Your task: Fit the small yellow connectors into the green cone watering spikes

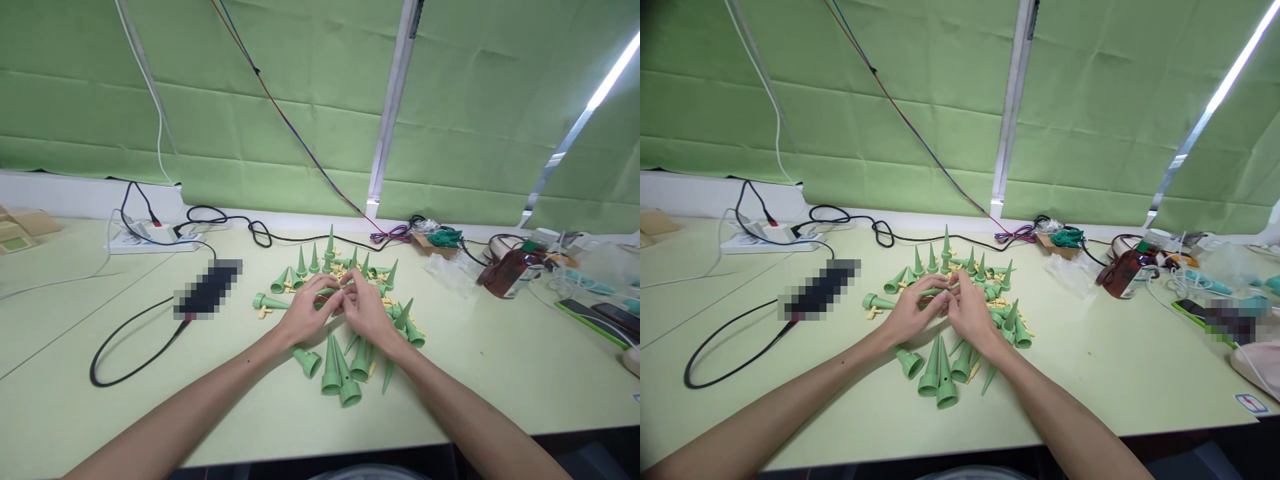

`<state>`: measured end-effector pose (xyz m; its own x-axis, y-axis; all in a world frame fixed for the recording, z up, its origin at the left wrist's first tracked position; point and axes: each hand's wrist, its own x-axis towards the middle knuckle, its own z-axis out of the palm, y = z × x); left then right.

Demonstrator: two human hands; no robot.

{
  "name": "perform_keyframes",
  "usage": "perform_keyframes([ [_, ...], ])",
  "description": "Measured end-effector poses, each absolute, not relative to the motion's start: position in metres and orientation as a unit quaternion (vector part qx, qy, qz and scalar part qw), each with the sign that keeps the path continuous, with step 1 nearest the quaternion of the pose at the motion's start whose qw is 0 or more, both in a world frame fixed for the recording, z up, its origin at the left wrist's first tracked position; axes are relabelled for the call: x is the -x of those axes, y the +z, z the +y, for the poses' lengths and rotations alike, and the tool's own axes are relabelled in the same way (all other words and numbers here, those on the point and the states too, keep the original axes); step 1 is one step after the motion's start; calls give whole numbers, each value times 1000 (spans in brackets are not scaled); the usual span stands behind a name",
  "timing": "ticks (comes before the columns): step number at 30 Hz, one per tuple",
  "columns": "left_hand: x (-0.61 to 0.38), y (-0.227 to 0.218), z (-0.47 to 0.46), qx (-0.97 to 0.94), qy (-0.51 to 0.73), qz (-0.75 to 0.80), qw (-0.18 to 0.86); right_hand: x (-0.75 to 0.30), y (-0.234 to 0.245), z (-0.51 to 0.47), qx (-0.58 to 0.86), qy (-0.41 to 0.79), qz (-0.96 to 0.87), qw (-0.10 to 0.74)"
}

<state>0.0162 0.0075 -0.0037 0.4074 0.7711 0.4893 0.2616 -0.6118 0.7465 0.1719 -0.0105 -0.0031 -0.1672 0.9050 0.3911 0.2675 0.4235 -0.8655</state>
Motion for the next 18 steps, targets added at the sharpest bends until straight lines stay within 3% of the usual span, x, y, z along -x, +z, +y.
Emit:
perform_keyframes([
  [18,-13,-3,12,-697,449,279,485,-171,4,-7,453,364,-605,544],
])
